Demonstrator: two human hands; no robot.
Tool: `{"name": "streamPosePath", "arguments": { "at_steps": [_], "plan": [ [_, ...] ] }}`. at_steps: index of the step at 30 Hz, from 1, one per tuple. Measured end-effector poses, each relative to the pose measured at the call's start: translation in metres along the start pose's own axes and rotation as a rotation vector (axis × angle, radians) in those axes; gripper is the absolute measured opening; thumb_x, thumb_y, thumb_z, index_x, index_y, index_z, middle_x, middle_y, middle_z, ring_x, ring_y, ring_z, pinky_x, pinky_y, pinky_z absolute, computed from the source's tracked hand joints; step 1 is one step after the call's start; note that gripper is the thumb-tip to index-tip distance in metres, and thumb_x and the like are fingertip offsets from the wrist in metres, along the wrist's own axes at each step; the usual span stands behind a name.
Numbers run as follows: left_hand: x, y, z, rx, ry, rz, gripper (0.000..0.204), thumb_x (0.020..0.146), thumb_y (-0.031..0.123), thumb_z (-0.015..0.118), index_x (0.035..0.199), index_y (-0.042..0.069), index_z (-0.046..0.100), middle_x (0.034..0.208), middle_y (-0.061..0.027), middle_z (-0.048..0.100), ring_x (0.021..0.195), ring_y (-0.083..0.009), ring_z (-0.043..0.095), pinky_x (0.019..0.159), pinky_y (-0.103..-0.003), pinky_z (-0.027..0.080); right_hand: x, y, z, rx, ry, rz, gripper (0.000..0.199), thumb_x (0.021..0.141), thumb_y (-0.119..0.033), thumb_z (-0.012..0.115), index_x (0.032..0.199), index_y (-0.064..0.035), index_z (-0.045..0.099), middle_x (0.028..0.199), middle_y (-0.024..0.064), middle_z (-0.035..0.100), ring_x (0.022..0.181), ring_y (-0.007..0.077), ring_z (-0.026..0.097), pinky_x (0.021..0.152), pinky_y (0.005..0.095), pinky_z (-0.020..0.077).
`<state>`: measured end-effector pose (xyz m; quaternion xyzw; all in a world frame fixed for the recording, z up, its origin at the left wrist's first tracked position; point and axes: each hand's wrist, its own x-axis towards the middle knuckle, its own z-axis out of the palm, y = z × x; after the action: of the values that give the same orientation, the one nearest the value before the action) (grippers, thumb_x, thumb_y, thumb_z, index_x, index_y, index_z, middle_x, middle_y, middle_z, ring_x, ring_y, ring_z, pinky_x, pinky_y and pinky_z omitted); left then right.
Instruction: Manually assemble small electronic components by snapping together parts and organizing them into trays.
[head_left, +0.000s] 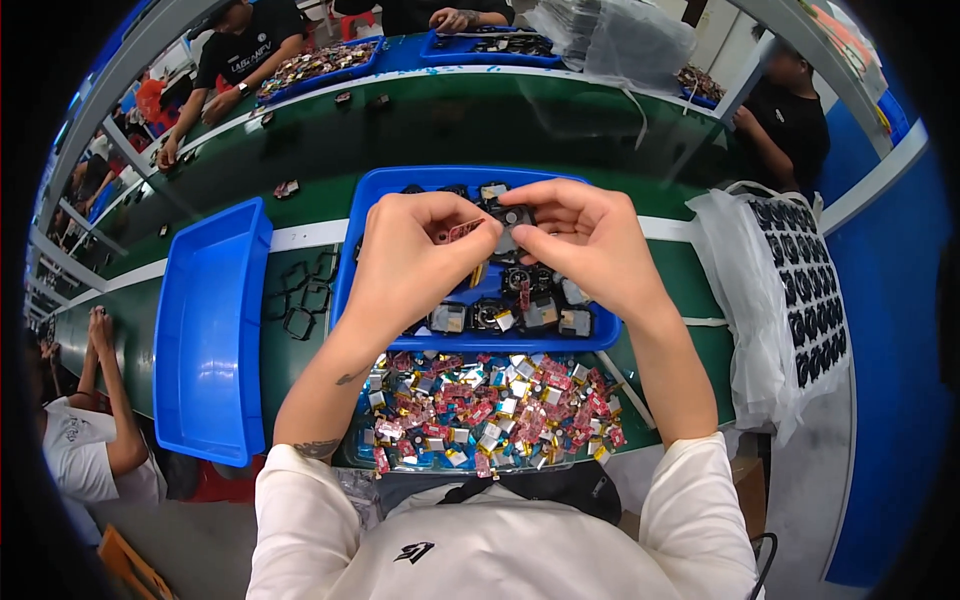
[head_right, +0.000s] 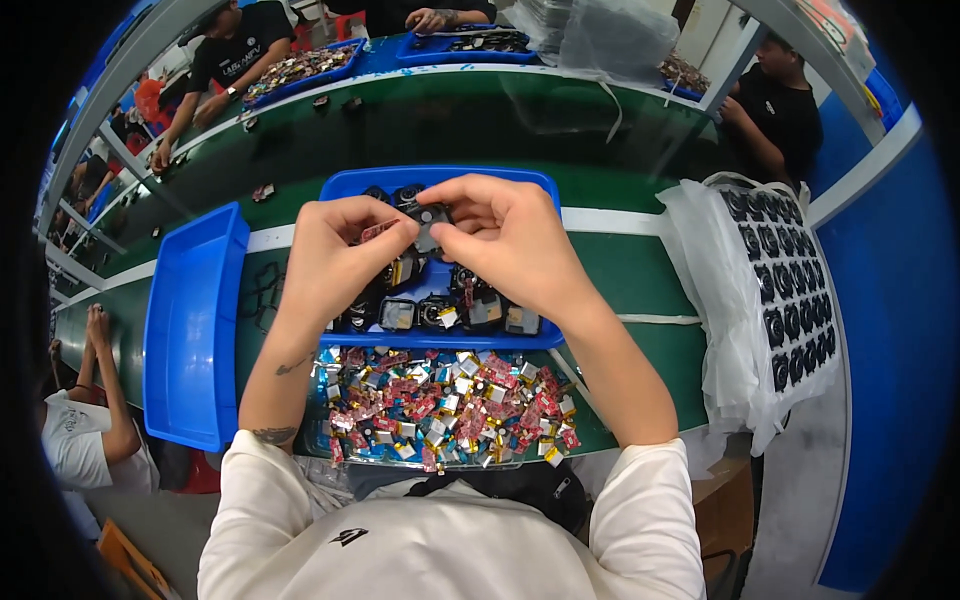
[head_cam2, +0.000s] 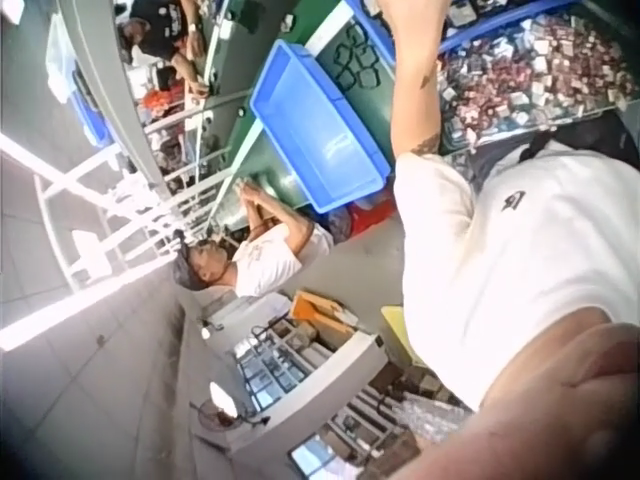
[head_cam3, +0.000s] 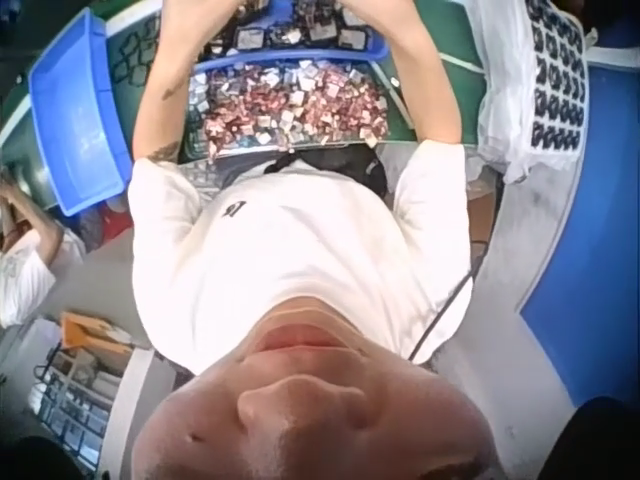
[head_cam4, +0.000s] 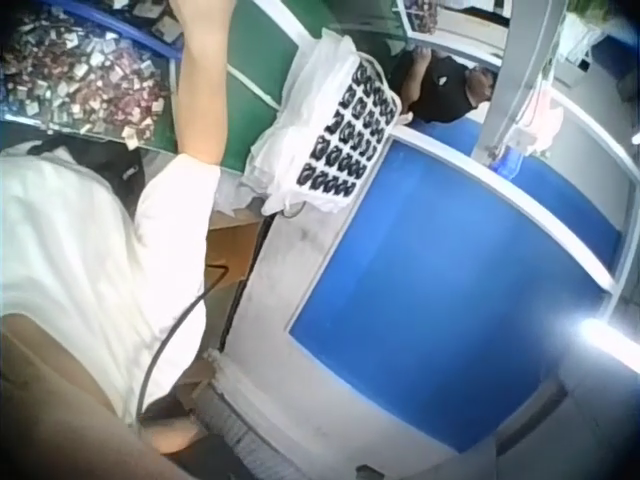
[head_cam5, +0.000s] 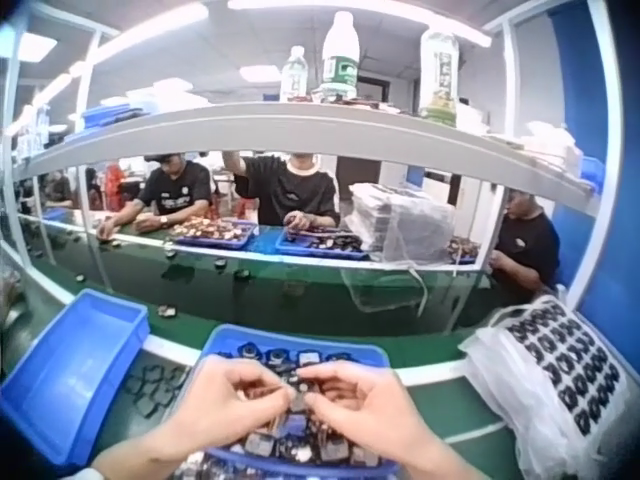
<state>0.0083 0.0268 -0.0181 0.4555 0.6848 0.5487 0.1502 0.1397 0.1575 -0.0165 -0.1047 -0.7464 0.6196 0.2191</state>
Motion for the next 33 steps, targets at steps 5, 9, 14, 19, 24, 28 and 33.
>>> {"name": "streamPosePath", "arguments": {
  "at_steps": [5, 9, 14, 19, 24, 28, 33],
  "plan": [
    [-0.002, 0.0, 0.0, 0.027, -0.026, -0.041, 0.018, 0.072, 0.014, 0.067, 0.075, -0.003, 0.068, 0.055, -0.0035, 0.06, 0.051, -0.006, 0.054, 0.049, -0.021, 0.041, -0.005, 0.003, 0.005, -0.085, 0.008, -0.026, 0.023, 0.084, -0.002, 0.061, 0.107, 0.0013, 0.061, 0.099, 0.0061, 0.063, 0.082, 0.0092, 0.062, 0.071, 0.0227, 0.0534],
    [-0.001, -0.001, -0.004, 0.02, -0.031, -0.086, 0.018, 0.072, 0.014, 0.067, 0.076, -0.003, 0.069, 0.057, -0.0044, 0.061, 0.053, -0.0058, 0.054, 0.05, -0.021, 0.041, -0.004, 0.004, 0.012, -0.067, 0.027, -0.022, 0.022, 0.084, -0.002, 0.062, 0.106, 0.0012, 0.062, 0.098, 0.0062, 0.064, 0.083, 0.0095, 0.062, 0.07, 0.0221, 0.0532],
    [0.002, -0.002, -0.002, -0.039, -0.007, -0.077, 0.021, 0.075, 0.017, 0.07, 0.078, -0.004, 0.069, 0.065, -0.0044, 0.064, 0.06, -0.0042, 0.055, 0.054, -0.02, 0.042, 0.001, 0.015, 0.015, -0.076, 0.197, -0.263, 0.016, 0.082, -0.002, 0.062, 0.098, 0.0019, 0.066, 0.081, 0.0068, 0.067, 0.072, 0.0092, 0.063, 0.064, 0.021, 0.0518],
    [-0.004, 0.005, -0.002, -0.223, -0.024, -0.045, 0.019, 0.08, 0.014, 0.07, 0.086, -0.003, 0.069, 0.074, -0.0039, 0.066, 0.067, -0.0052, 0.058, 0.06, -0.018, 0.046, 0.001, 0.008, 0.009, 0.059, 0.225, -0.228, 0.013, 0.082, -0.001, 0.063, 0.094, 0.0012, 0.066, 0.081, 0.0056, 0.066, 0.071, 0.0081, 0.062, 0.061, 0.0203, 0.0516],
    [-0.008, 0.005, -0.006, -0.187, -0.062, -0.008, 0.014, 0.08, 0.011, 0.069, 0.084, -0.002, 0.067, 0.073, -0.0027, 0.065, 0.065, -0.0045, 0.058, 0.06, -0.017, 0.045, -0.003, 0.001, 0.005, 0.192, 0.209, -0.102, 0.012, 0.081, -0.002, 0.065, 0.092, 0.0017, 0.062, 0.081, 0.0056, 0.065, 0.071, 0.007, 0.062, 0.058, 0.0202, 0.0511],
    [-0.006, 0.014, -0.006, -0.22, -0.118, -0.08, 0.013, 0.08, 0.011, 0.07, 0.085, 0.0, 0.067, 0.075, -0.0011, 0.065, 0.065, -0.0044, 0.057, 0.06, -0.017, 0.044, -0.002, 0.006, 0.002, 0.177, 0.209, -0.118, 0.011, 0.08, -0.003, 0.066, 0.089, 0.0017, 0.06, 0.082, 0.005, 0.065, 0.07, 0.0066, 0.061, 0.058, 0.0187, 0.0496],
    [-0.006, 0.0, 0.002, -0.714, -0.219, -0.206, 0.015, 0.081, 0.013, 0.071, 0.091, 0.002, 0.067, 0.083, -0.0038, 0.067, 0.075, -0.0073, 0.06, 0.065, -0.021, 0.047, -0.005, 0.009, 0.018, -0.115, 0.42, -0.434, 0.01, 0.075, -0.001, 0.067, 0.083, 0.0004, 0.061, 0.076, 0.0043, 0.066, 0.066, 0.0051, 0.061, 0.057, 0.0183, 0.0484]
  ]
}}
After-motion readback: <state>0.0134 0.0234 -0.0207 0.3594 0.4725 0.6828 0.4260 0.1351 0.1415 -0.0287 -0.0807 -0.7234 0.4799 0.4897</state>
